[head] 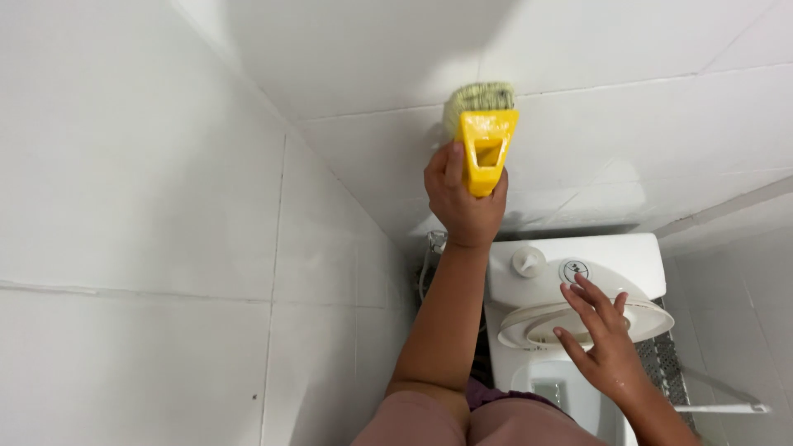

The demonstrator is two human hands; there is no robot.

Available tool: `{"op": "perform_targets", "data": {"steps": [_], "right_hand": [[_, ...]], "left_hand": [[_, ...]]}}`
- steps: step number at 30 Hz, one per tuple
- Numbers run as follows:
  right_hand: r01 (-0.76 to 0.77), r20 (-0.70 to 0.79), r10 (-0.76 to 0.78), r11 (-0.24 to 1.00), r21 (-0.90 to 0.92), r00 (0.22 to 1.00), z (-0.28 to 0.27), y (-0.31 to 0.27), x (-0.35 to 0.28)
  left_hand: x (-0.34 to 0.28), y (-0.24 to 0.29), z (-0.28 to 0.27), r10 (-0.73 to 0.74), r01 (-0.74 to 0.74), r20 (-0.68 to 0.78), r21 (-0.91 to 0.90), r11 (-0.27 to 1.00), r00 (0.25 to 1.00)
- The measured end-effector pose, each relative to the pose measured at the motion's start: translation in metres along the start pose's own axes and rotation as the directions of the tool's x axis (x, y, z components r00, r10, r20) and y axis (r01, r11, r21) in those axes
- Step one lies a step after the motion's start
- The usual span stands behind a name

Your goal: The person dips a scrub brush into a scoop of water and scrubs the bathroom wall tiles with the brush.

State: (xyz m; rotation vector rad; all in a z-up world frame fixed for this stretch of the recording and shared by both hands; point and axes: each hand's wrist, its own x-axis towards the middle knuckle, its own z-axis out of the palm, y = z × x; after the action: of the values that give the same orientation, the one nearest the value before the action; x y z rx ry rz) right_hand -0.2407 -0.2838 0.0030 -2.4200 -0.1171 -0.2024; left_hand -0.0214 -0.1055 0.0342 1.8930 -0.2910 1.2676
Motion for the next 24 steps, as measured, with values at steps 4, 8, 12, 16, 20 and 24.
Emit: {"op": "perform_targets", "data": {"steps": [4, 8, 12, 16, 20, 24], "right_hand": [[-0.038, 0.056, 0.037, 0.999, 0.007, 0.998, 0.001, 0.007, -0.009], [-0.039, 0.010, 0.039, 0.999, 0.004, 0.999, -0.008, 0.019, -0.018], [-0.078, -0.024, 0.078, 0.997, 0.007, 0.997, -0.012, 0.023, -0.018], [-0.040, -0.025, 0.041, 0.998, 0.043, 0.999, -0.009, 0.021, -0.023], [-0.056, -0.015, 0.056, 0.998, 0.026, 0.998, -0.010, 0.024, -0.028], [-0.083, -0.072, 0.083, 0.997, 0.007, 0.994, -0.020, 0.033, -0.039]], "left_hand": [[-0.057, -0.027, -0.004, -0.030, 0.008, 0.178, 0.122, 0.992, 0.983], [-0.070, -0.027, -0.009, -0.096, 0.038, 0.275, 0.207, 0.978, 0.957], [0.000, 0.019, 0.005, 0.002, -0.009, 0.071, 0.086, 0.996, 0.997], [0.017, 0.037, 0.009, 0.112, -0.128, 0.137, 0.113, 0.985, 0.984], [-0.040, 0.015, 0.008, 0.216, -0.309, 0.410, 0.177, 0.934, 0.886], [-0.040, 0.000, -0.003, 0.220, -0.377, 0.548, 0.191, 0.906, 0.807]]}}
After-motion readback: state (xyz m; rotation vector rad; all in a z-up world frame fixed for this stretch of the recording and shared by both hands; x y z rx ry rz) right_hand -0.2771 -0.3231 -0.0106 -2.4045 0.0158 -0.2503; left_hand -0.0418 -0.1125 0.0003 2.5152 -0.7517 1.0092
